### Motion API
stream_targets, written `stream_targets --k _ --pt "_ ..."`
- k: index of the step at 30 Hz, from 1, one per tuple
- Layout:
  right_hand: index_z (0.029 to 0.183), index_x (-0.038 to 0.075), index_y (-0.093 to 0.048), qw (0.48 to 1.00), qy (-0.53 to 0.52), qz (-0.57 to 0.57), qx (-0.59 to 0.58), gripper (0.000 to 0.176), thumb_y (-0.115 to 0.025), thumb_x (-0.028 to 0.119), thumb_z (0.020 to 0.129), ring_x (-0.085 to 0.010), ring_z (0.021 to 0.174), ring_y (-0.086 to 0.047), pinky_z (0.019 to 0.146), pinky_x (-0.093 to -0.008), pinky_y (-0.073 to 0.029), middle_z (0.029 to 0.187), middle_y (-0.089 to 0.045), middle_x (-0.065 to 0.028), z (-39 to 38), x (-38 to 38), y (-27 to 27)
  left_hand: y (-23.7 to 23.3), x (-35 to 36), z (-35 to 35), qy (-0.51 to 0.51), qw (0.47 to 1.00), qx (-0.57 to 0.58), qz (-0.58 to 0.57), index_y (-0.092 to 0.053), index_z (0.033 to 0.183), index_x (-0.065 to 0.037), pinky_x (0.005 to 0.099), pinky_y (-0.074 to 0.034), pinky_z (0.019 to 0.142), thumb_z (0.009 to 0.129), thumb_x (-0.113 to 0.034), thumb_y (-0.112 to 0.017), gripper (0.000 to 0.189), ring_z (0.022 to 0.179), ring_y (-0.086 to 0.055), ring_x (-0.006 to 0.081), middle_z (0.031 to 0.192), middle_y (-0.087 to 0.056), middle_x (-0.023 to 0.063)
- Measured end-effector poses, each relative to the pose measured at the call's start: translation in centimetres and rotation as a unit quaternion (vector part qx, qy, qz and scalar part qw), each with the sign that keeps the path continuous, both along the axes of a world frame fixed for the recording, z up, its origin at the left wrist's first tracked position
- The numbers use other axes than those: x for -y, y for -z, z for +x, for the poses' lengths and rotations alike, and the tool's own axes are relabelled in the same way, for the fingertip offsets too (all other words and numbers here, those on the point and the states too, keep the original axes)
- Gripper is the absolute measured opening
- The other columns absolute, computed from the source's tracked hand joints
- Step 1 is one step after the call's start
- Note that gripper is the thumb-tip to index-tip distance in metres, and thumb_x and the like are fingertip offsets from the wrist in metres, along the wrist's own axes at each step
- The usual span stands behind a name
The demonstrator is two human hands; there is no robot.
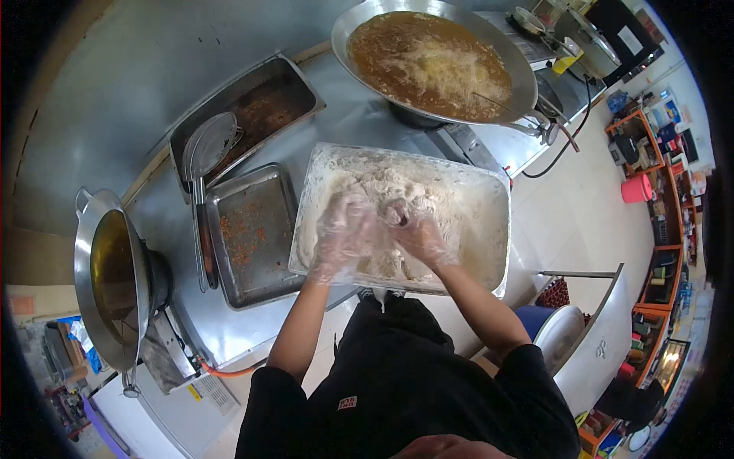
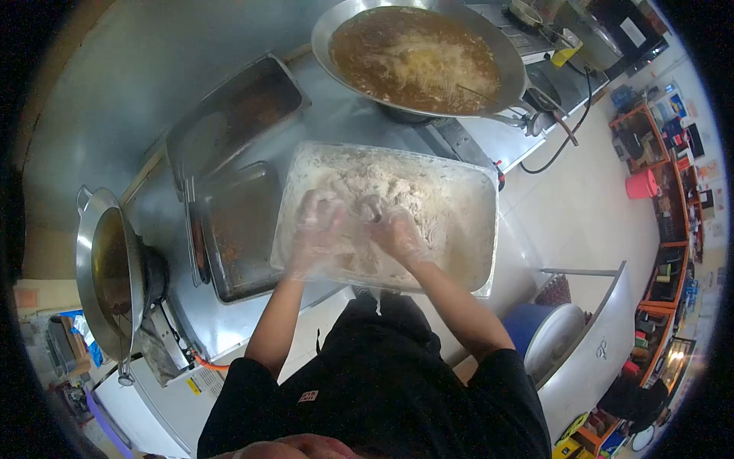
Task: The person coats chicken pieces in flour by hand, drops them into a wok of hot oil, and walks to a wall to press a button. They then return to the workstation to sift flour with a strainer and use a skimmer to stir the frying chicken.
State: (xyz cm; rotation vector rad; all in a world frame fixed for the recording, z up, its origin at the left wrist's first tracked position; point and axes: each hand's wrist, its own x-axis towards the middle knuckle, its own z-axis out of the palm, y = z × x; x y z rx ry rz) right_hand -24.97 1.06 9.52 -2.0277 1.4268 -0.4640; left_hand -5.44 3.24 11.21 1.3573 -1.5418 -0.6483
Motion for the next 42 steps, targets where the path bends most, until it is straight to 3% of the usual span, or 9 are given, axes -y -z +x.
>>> stream_targets --k 3,6,19,23,25,28,31,37,42 --pt "0.104 0.008 -0.059 0.997 -0.027 -0.064 -0.028 0.030 -0.065 0.018 0.076 -0.0334 0.071 -0.063 0.064 -0.0389 -0.051 0.079 -0.064 -0.0183 -0.6 -0.8 -6.8 4.1 0.2 1.6 0.028 0.930 -0.316 0.186 -0.050 0.122 -0.011 0.0407 -0.044 0.089 0.091 -0.035 -0.048 0.039 0.109 -0.055 0.0316 0.115 -0.055 0.0190" --pt "0.104 0.010 -0.060 0.983 -0.103 -0.140 -0.056 0.029 -0.065 0.013 0.076 -0.0314 0.072 -0.064 0.065 -0.0372 -0.052 0.083 -0.065 -0.0165 -3.6 0.1 -10.4 6.1 4.2 3.3 -0.014 0.932 0.184 0.312 -0.053 0.109 -0.005 0.0391 -0.045 0.087 0.090 -0.035 -0.052 0.036 0.103 -0.058 0.0266 0.104 -0.059 0.0127" --pt "0.108 0.005 -0.058 0.936 -0.032 -0.266 -0.230 0.038 -0.070 0.018 0.074 -0.0256 0.066 -0.063 0.063 -0.0326 -0.050 0.073 -0.062 -0.0152 -6.3 9.3 -30.1 18.9 7.4 2.2 -0.059 0.932 -0.042 0.356 -0.053 0.118 -0.003 0.0376 -0.042 0.091 0.091 -0.048 -0.040 0.054 0.108 -0.055 0.0287 0.118 -0.058 0.0134" --pt "0.094 0.007 -0.066 0.836 -0.157 -0.404 -0.335 0.023 -0.068 0.024 0.078 -0.0233 0.064 -0.061 0.061 -0.0329 -0.049 0.076 -0.065 -0.0114 -6.6 18.0 -26.2 9.2 6.3 2.4 0.011 0.865 -0.184 0.467 -0.051 0.121 -0.001 0.0399 -0.044 0.088 0.089 -0.049 -0.045 0.058 0.112 -0.054 0.0288 0.121 -0.056 0.0165" --pt "0.085 0.008 -0.067 0.965 -0.114 -0.173 -0.159 0.017 -0.065 0.025 0.082 -0.0160 0.063 -0.059 0.058 -0.0294 -0.047 0.073 -0.064 -0.0044 -6.0 20.6 -23.9 2.6 6.8 4.7 0.074 0.854 -0.064 0.511 -0.050 0.123 -0.002 0.0398 -0.046 0.087 0.087 -0.046 -0.050 0.057 0.113 -0.053 0.0301 0.122 -0.054 0.0186" --pt "0.088 0.002 -0.062 0.968 -0.120 -0.049 -0.215 0.018 -0.066 0.019 0.081 -0.0174 0.072 -0.058 0.064 -0.0329 -0.047 0.080 -0.061 -0.0094 -6.8 27.1 -17.7 0.8 5.3 4.4 0.138 0.885 0.194 0.401 -0.047 0.126 -0.003 0.0384 -0.047 0.088 0.082 -0.039 -0.059 0.059 0.113 -0.053 0.0317 0.124 -0.052 0.0214" --pt "0.091 0.005 -0.063 0.978 -0.052 0.113 0.169 0.014 -0.062 0.017 0.084 -0.0158 0.067 -0.054 0.059 -0.0321 -0.046 0.075 -0.061 -0.0057 -15.4 40.5 -3.6 6.4 5.9 3.7 0.029 0.932 0.143 0.332 -0.044 0.130 -0.004 0.0365 -0.045 0.092 0.076 -0.030 -0.067 0.065 0.112 -0.053 0.0326 0.126 -0.050 0.0226" --pt "0.089 0.008 -0.068 0.987 -0.091 -0.062 -0.115 0.017 -0.055 0.019 0.086 -0.0168 0.058 -0.053 0.055 -0.0291 -0.043 0.063 -0.052 -0.0034 -8.3 31.0 -19.2 8.3 6.9 2.6 0.149 0.824 0.473 0.275 -0.046 0.128 0.000 0.0369 -0.044 0.094 0.069 -0.021 -0.074 0.068 0.112 -0.053 0.0335 0.124 -0.051 0.0237" --pt "0.092 0.007 -0.066 0.844 -0.195 -0.334 -0.371 0.014 -0.055 0.012 0.084 -0.0178 0.075 -0.059 0.067 -0.0318 -0.048 0.084 -0.060 -0.0068 -6.0 19.7 -30.1 12.1 7.3 4.2 0.016 0.915 0.250 0.315 -0.057 0.113 0.003 0.0372 -0.048 0.089 0.064 -0.019 -0.076 0.057 0.103 -0.059 0.0323 0.111 -0.058 0.0239"
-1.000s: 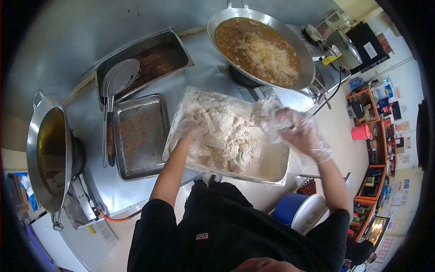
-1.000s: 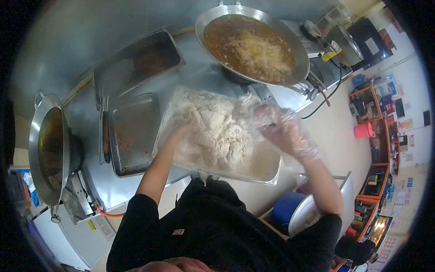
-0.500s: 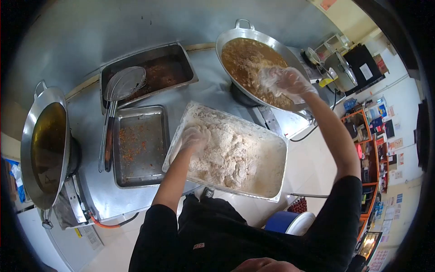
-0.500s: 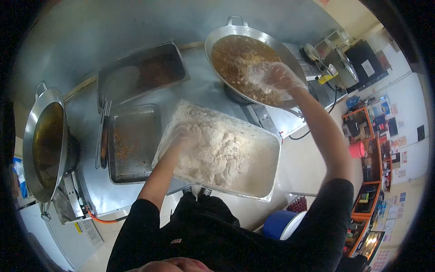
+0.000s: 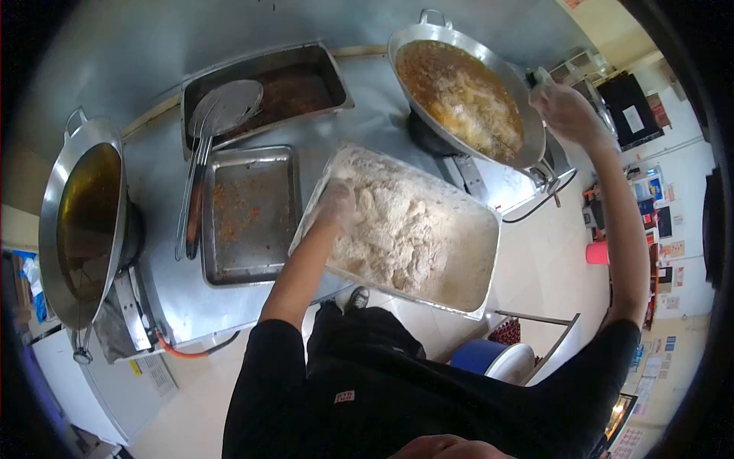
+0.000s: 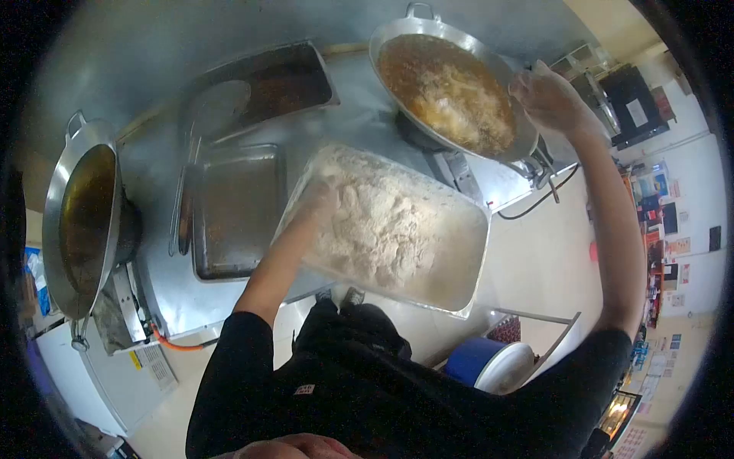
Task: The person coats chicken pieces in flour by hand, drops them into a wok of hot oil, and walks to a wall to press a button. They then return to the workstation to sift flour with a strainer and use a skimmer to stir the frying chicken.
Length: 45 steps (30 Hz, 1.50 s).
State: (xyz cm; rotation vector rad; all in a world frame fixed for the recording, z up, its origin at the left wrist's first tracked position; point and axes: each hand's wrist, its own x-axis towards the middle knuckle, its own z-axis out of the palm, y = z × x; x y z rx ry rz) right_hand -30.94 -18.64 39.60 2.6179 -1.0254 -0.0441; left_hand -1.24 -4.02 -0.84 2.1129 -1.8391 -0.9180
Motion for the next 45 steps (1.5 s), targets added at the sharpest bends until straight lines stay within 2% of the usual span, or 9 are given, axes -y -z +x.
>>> stream_targets --k 6,11,14,19,23,27,30,36,45 --pt "0.106 0.007 -0.062 0.874 0.214 0.436 0.013 0.036 -0.055 0.038 0.087 -0.0235 0.095 -0.062 0.085 -0.0351 -0.048 0.103 -0.065 -0.0131 5.2 -13.2 13.4 3.8 0.9 -0.4 0.184 0.946 0.249 -0.098 -0.058 0.107 0.005 0.0402 -0.047 0.087 0.072 -0.016 -0.064 0.041 0.105 -0.057 0.0337 0.112 -0.057 0.0250" --pt "0.106 0.004 -0.062 0.921 0.186 0.323 0.115 0.047 -0.055 0.045 0.083 -0.0276 0.085 -0.063 0.076 -0.0380 -0.048 0.091 -0.065 -0.0185 5.0 -9.4 35.5 10.2 1.8 -0.4 0.141 0.977 0.114 -0.111 -0.045 0.123 0.010 0.0457 -0.044 0.089 0.078 -0.022 -0.058 0.056 0.108 -0.054 0.0404 0.115 -0.053 0.0314" --pt "0.105 0.004 -0.062 0.937 0.178 0.200 0.223 0.049 -0.057 0.046 0.080 -0.0291 0.070 -0.064 0.068 -0.0396 -0.048 0.076 -0.065 -0.0183 5.6 -9.2 41.4 8.2 1.0 -0.2 0.194 0.945 0.241 -0.109 -0.065 0.093 0.001 0.0432 -0.048 0.081 0.076 -0.018 -0.056 0.027 0.090 -0.062 0.0353 0.093 -0.064 0.0212" --pt "0.095 0.003 -0.065 0.903 0.185 0.344 0.179 0.045 -0.060 0.045 0.079 -0.0307 0.075 -0.063 0.069 -0.0407 -0.049 0.082 -0.066 -0.0184 5.4 -11.9 38.8 -1.2 -0.9 0.4 0.277 0.930 0.219 -0.099 -0.061 0.102 -0.002 0.0428 -0.049 0.080 0.077 -0.019 -0.058 0.030 0.092 -0.063 0.0329 0.099 -0.064 0.0200" --pt "0.091 0.006 -0.067 0.935 0.066 0.266 0.227 0.034 -0.063 0.037 0.080 -0.0312 0.079 -0.062 0.071 -0.0411 -0.049 0.092 -0.064 -0.0177 4.9 -12.7 39.1 -3.2 -2.0 -0.1 -0.151 0.973 -0.144 -0.102 -0.063 0.097 -0.005 0.0471 -0.049 0.070 0.083 -0.023 -0.053 0.025 0.083 -0.065 0.0298 0.088 -0.067 0.0179" --pt "0.091 0.008 -0.066 0.962 0.024 0.150 0.226 0.024 -0.062 0.029 0.082 -0.0308 0.081 -0.061 0.073 -0.0390 -0.049 0.095 -0.063 -0.0147 7.6 -14.8 30.5 -0.1 -3.0 1.1 -0.036 0.969 -0.170 -0.173 -0.058 0.092 -0.005 0.0423 -0.049 0.060 0.090 -0.021 -0.046 0.021 0.073 -0.064 0.0286 0.078 -0.062 0.0161" --pt "0.090 0.010 -0.066 0.966 0.049 0.136 0.212 0.017 -0.061 0.024 0.082 -0.0284 0.089 -0.059 0.077 -0.0354 -0.050 0.095 -0.064 -0.0117 9.8 -16.1 30.9 -6.4 -4.1 -1.9 -0.151 0.818 -0.548 -0.085 -0.056 0.088 -0.006 0.0362 -0.048 0.055 0.092 -0.020 -0.045 0.018 0.066 -0.061 0.0281 0.070 -0.056 0.0141" --pt "0.088 0.014 -0.066 0.952 -0.032 0.220 0.208 0.014 -0.062 0.024 0.080 -0.0241 0.110 -0.051 0.089 -0.0400 -0.046 0.112 -0.059 -0.0073 8.6 -16.6 30.5 -9.8 -5.9 -1.2 -0.005 0.948 -0.116 -0.297 -0.058 0.097 -0.006 0.0371 -0.047 0.069 0.084 -0.010 -0.046 0.018 0.084 -0.058 0.0254 0.084 -0.056 0.0153" --pt "0.116 0.004 -0.057 0.804 0.022 0.427 0.412 0.042 -0.069 0.021 0.080 -0.0261 0.109 -0.055 0.093 -0.0386 -0.045 0.117 -0.057 -0.0123 6.2 -18.1 28.6 -15.3 -7.1 -2.9 0.043 0.924 -0.332 -0.184 -0.055 0.112 -0.009 0.0377 -0.047 0.087 0.081 -0.023 -0.064 0.035 0.102 -0.058 0.0241 0.100 -0.062 0.0121"
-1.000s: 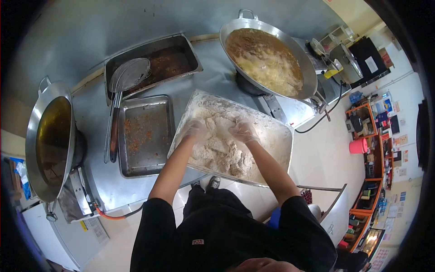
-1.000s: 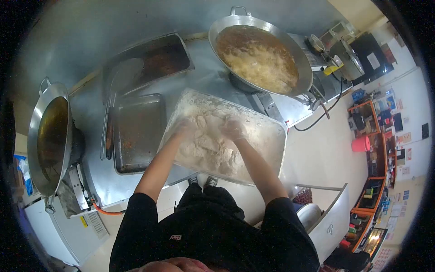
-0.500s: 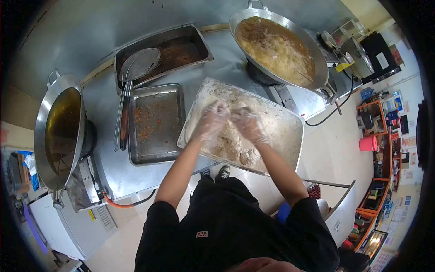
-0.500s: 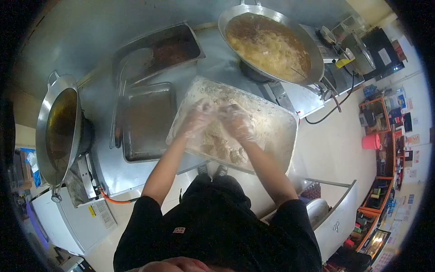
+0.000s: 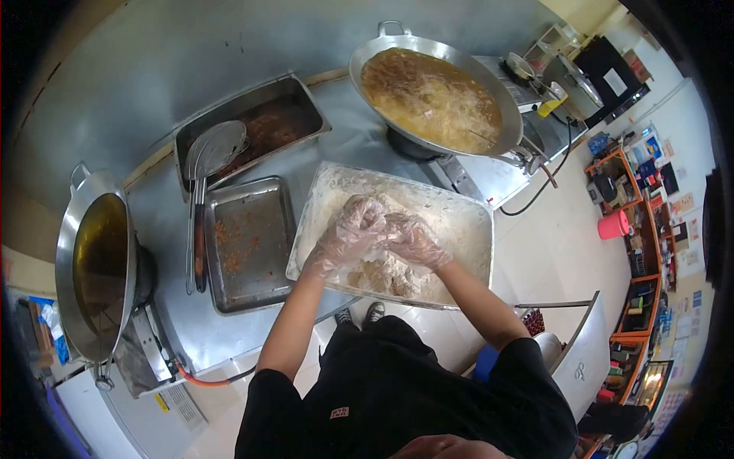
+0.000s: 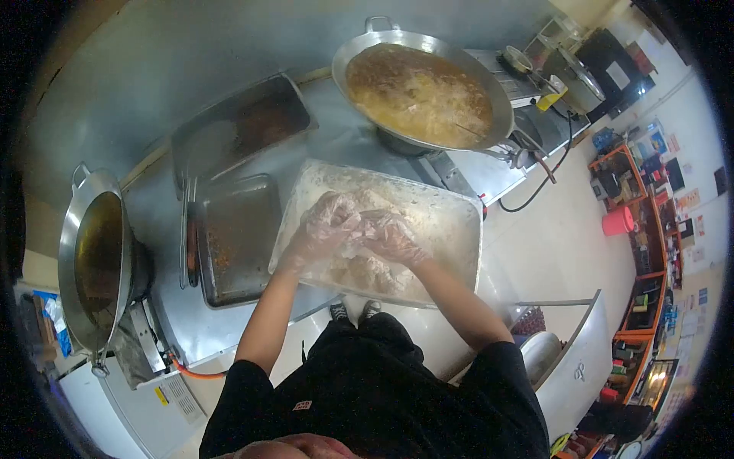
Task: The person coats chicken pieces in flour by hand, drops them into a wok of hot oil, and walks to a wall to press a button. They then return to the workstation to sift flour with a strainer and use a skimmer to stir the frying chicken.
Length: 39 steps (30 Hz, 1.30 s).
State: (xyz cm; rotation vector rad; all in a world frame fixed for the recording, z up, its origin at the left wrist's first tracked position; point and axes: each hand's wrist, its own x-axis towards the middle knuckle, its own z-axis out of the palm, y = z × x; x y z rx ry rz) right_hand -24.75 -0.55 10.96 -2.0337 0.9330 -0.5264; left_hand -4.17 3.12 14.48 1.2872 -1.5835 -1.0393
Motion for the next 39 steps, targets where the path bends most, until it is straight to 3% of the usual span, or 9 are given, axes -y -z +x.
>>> stream_targets --k 7,9,11,13,15,19,20,26,39 --pt "0.113 0.001 -0.057 0.982 0.082 0.131 0.112 0.038 -0.069 0.008 0.078 -0.0191 0.097 -0.059 0.081 -0.0298 -0.050 0.115 -0.057 -0.0111 0.6 -1.5 5.7 11.3 -0.3 -1.4 0.131 0.977 -0.163 0.040 -0.056 0.117 -0.014 0.0434 -0.029 0.107 0.081 -0.025 -0.061 0.039 0.111 -0.052 0.0230 0.115 -0.057 0.0042" --pt "0.116 0.003 -0.056 0.981 0.070 0.155 0.090 0.038 -0.067 0.009 0.080 -0.0205 0.097 -0.059 0.083 -0.0302 -0.049 0.115 -0.057 -0.0112 0.5 -1.2 4.4 15.1 0.4 -1.0 0.073 0.995 0.006 -0.065 -0.054 0.118 -0.013 0.0418 -0.030 0.103 0.082 -0.021 -0.060 0.037 0.109 -0.053 0.0228 0.117 -0.056 0.0048" --pt "0.114 0.007 -0.057 0.997 -0.013 -0.071 -0.010 0.038 -0.067 0.011 0.077 -0.0208 0.094 -0.060 0.080 -0.0332 -0.050 0.108 -0.059 -0.0091 -0.3 0.1 3.9 17.7 2.0 -0.2 0.020 0.958 0.214 -0.189 -0.051 0.114 -0.010 0.0331 -0.042 0.087 0.085 -0.012 -0.060 0.031 0.098 -0.057 0.0186 0.112 -0.057 0.0068" --pt "0.110 0.011 -0.060 0.980 -0.065 -0.178 -0.061 0.034 -0.065 0.012 0.076 -0.0211 0.093 -0.060 0.079 -0.0338 -0.050 0.102 -0.060 -0.0076 -1.0 0.3 2.9 16.3 2.1 0.2 -0.047 0.970 0.196 -0.134 -0.049 0.114 -0.009 0.0297 -0.050 0.080 0.087 -0.012 -0.060 0.029 0.096 -0.059 0.0178 0.113 -0.056 0.0097" --pt "0.104 0.013 -0.062 0.976 -0.099 -0.181 -0.063 0.027 -0.062 0.012 0.077 -0.0212 0.091 -0.060 0.080 -0.0321 -0.049 0.098 -0.061 -0.0068 -1.5 0.7 -0.5 13.6 2.8 1.2 -0.145 0.981 -0.077 0.100 -0.051 0.121 -0.008 0.0350 -0.048 0.087 0.090 -0.023 -0.057 0.035 0.107 -0.056 0.0227 0.124 -0.052 0.0129" --pt "0.105 0.010 -0.060 0.991 -0.112 0.066 0.003 0.026 -0.063 0.019 0.081 -0.0198 0.094 -0.060 0.082 -0.0316 -0.049 0.101 -0.062 -0.0083 -3.5 2.4 -13.1 19.2 6.1 2.7 -0.063 0.914 0.373 0.147 -0.042 0.135 -0.009 0.0399 -0.036 0.101 0.092 -0.047 -0.041 0.058 0.123 -0.044 0.0300 0.141 -0.037 0.0186" --pt "0.097 0.016 -0.067 0.968 -0.128 -0.180 -0.123 0.018 -0.061 0.019 0.080 -0.0179 0.093 -0.060 0.081 -0.0293 -0.050 0.098 -0.063 -0.0039 -2.8 2.5 -19.1 19.4 6.2 2.5 -0.060 0.927 0.342 0.143 -0.038 0.137 -0.008 0.0396 -0.034 0.103 0.092 -0.052 -0.037 0.063 0.127 -0.041 0.0305 0.143 -0.033 0.0197" --pt "0.102 0.013 -0.069 0.937 -0.002 -0.253 -0.240 0.031 -0.064 0.036 0.081 -0.0193 0.097 -0.061 0.083 -0.0324 -0.049 0.106 -0.064 -0.0099 -1.8 10.9 -29.8 29.2 9.4 0.2 -0.080 0.952 -0.023 0.294 -0.039 0.135 -0.001 0.0372 -0.031 0.105 0.091 -0.053 -0.038 0.067 0.129 -0.038 0.0316 0.143 -0.032 0.0230" --pt "0.084 0.003 -0.066 0.827 -0.046 -0.385 -0.406 0.026 -0.063 0.028 0.077 -0.0292 0.074 -0.059 0.068 -0.0382 -0.046 0.081 -0.064 -0.0156 4.0 38.9 -13.7 16.4 5.5 1.1 0.049 0.884 0.462 0.057 -0.063 0.104 -0.006 0.0411 -0.044 0.090 0.079 -0.028 -0.059 0.033 0.105 -0.056 0.0346 0.109 -0.060 0.0188"
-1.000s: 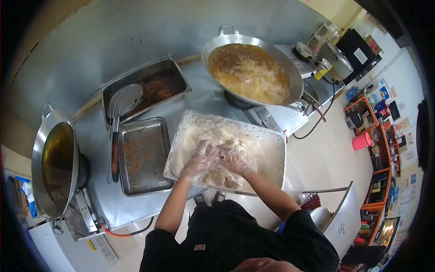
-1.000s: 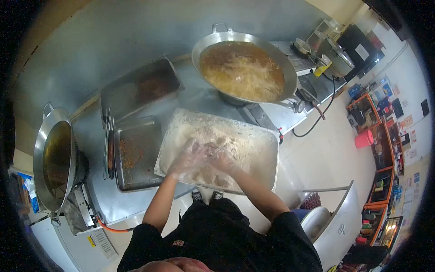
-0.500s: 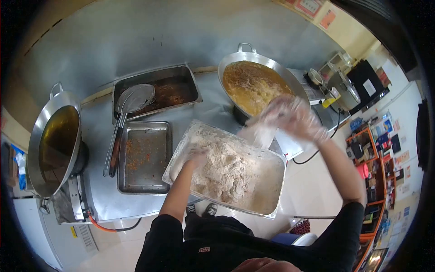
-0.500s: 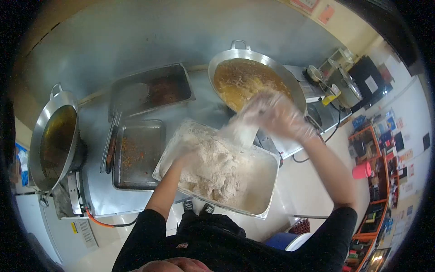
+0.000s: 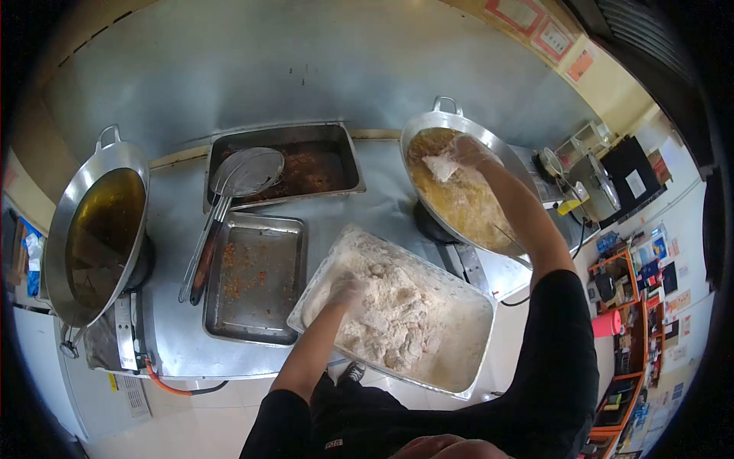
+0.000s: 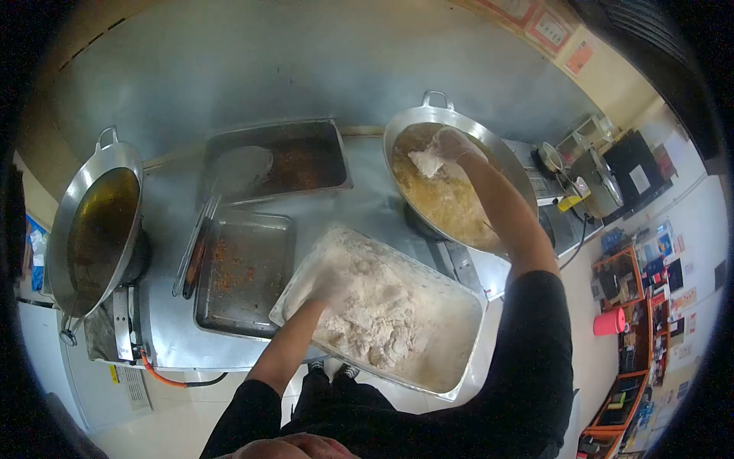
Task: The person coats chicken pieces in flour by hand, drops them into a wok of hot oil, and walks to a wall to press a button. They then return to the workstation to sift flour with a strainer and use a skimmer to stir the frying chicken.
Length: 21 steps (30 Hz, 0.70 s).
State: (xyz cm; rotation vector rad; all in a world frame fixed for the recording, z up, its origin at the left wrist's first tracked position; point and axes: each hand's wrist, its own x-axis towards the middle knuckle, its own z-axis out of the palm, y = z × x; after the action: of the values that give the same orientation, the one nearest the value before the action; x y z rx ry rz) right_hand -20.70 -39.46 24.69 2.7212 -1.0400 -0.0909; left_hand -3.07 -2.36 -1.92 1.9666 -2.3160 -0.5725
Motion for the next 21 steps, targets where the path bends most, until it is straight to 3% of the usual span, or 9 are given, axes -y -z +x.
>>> stream_targets --k 3,4,6,9,10,14,16,20,21 --pt "0.086 0.004 -0.067 0.999 0.017 -0.003 0.028 0.020 -0.057 0.021 0.081 -0.0243 0.079 -0.061 0.071 -0.0373 -0.047 0.086 -0.065 -0.0151 -1.8 8.1 5.9 2.3 0.7 -0.1 -0.184 0.957 -0.218 0.044 -0.063 0.104 -0.006 0.0406 -0.045 0.088 0.078 -0.025 -0.060 0.033 0.104 -0.057 0.0334 0.109 -0.061 0.0170" --pt "0.086 0.005 -0.067 0.994 0.069 0.025 0.080 0.020 -0.056 0.021 0.083 -0.0229 0.079 -0.061 0.072 -0.0368 -0.048 0.086 -0.065 -0.0148 -2.3 8.5 5.5 4.6 0.7 -0.4 -0.148 0.973 -0.176 -0.005 -0.063 0.104 -0.005 0.0411 -0.046 0.087 0.078 -0.026 -0.060 0.033 0.102 -0.057 0.0337 0.108 -0.061 0.0179" --pt "0.090 0.007 -0.067 0.988 0.142 -0.013 0.052 0.020 -0.054 0.022 0.086 -0.0214 0.081 -0.062 0.075 -0.0360 -0.048 0.090 -0.065 -0.0138 -1.2 3.6 -0.5 9.1 0.5 -0.3 -0.075 0.988 -0.086 -0.107 -0.063 0.105 -0.004 0.0420 -0.046 0.086 0.079 -0.027 -0.059 0.034 0.099 -0.058 0.0343 0.106 -0.061 0.0196" --pt "0.093 0.009 -0.065 0.981 0.104 0.028 0.162 0.015 -0.059 0.020 0.084 -0.0188 0.086 -0.060 0.078 -0.0334 -0.047 0.088 -0.065 -0.0046 -4.0 0.0 -9.4 -0.7 -1.6 1.8 -0.013 0.981 -0.127 -0.145 -0.062 0.107 -0.003 0.0426 -0.047 0.082 0.083 -0.025 -0.054 0.033 0.093 -0.059 0.0356 0.099 -0.060 0.0216" --pt "0.098 0.009 -0.062 0.989 0.084 -0.006 0.121 0.017 -0.056 0.018 0.086 -0.0195 0.093 -0.058 0.084 -0.0336 -0.044 0.096 -0.063 -0.0062 -5.2 -1.8 -12.3 6.5 -1.1 1.4 -0.083 0.953 -0.036 -0.290 -0.062 0.100 -0.001 0.0412 -0.048 0.078 0.084 -0.022 -0.051 0.028 0.089 -0.060 0.0334 0.095 -0.060 0.0209" --pt "0.105 0.009 -0.061 0.989 -0.004 -0.119 -0.083 0.025 -0.049 0.026 0.091 -0.0235 0.097 -0.057 0.091 -0.0354 -0.042 0.107 -0.060 -0.0105 -7.2 -14.4 -20.0 5.4 -2.1 4.4 0.005 0.961 -0.060 -0.268 -0.064 0.099 -0.004 0.0452 -0.042 0.085 0.082 -0.022 -0.054 0.027 0.096 -0.057 0.0350 0.101 -0.062 0.0189" --pt "0.106 0.010 -0.062 0.994 -0.002 -0.006 -0.112 0.030 -0.048 0.032 0.092 -0.0241 0.093 -0.059 0.085 -0.0350 -0.046 0.108 -0.061 -0.0100 -5.7 -23.3 -18.9 -2.5 -3.3 2.5 -0.142 0.964 -0.077 -0.211 -0.061 0.081 -0.004 0.0414 -0.049 0.067 0.081 -0.012 -0.050 0.014 0.071 -0.062 0.0299 0.072 -0.061 0.0137" --pt "0.108 0.011 -0.064 0.880 0.179 0.436 0.056 0.032 -0.058 0.033 0.086 -0.0208 0.101 -0.059 0.090 -0.0319 -0.045 0.109 -0.064 -0.0093 -7.7 -31.6 -2.5 -4.5 -2.9 2.5 -0.191 0.955 -0.217 -0.061 -0.061 0.087 -0.004 0.0386 -0.048 0.068 0.083 -0.019 -0.054 0.018 0.074 -0.060 0.0303 0.078 -0.062 0.0142" --pt "0.110 0.009 -0.063 0.875 0.191 0.444 0.027 0.040 -0.058 0.039 0.085 -0.0207 0.102 -0.058 0.091 -0.0313 -0.044 0.108 -0.064 -0.0117 -7.0 -32.8 1.5 -5.0 -3.0 2.7 -0.203 0.938 -0.282 0.014 -0.061 0.091 -0.003 0.0383 -0.048 0.069 0.085 -0.022 -0.055 0.021 0.077 -0.061 0.0297 0.083 -0.063 0.0140"
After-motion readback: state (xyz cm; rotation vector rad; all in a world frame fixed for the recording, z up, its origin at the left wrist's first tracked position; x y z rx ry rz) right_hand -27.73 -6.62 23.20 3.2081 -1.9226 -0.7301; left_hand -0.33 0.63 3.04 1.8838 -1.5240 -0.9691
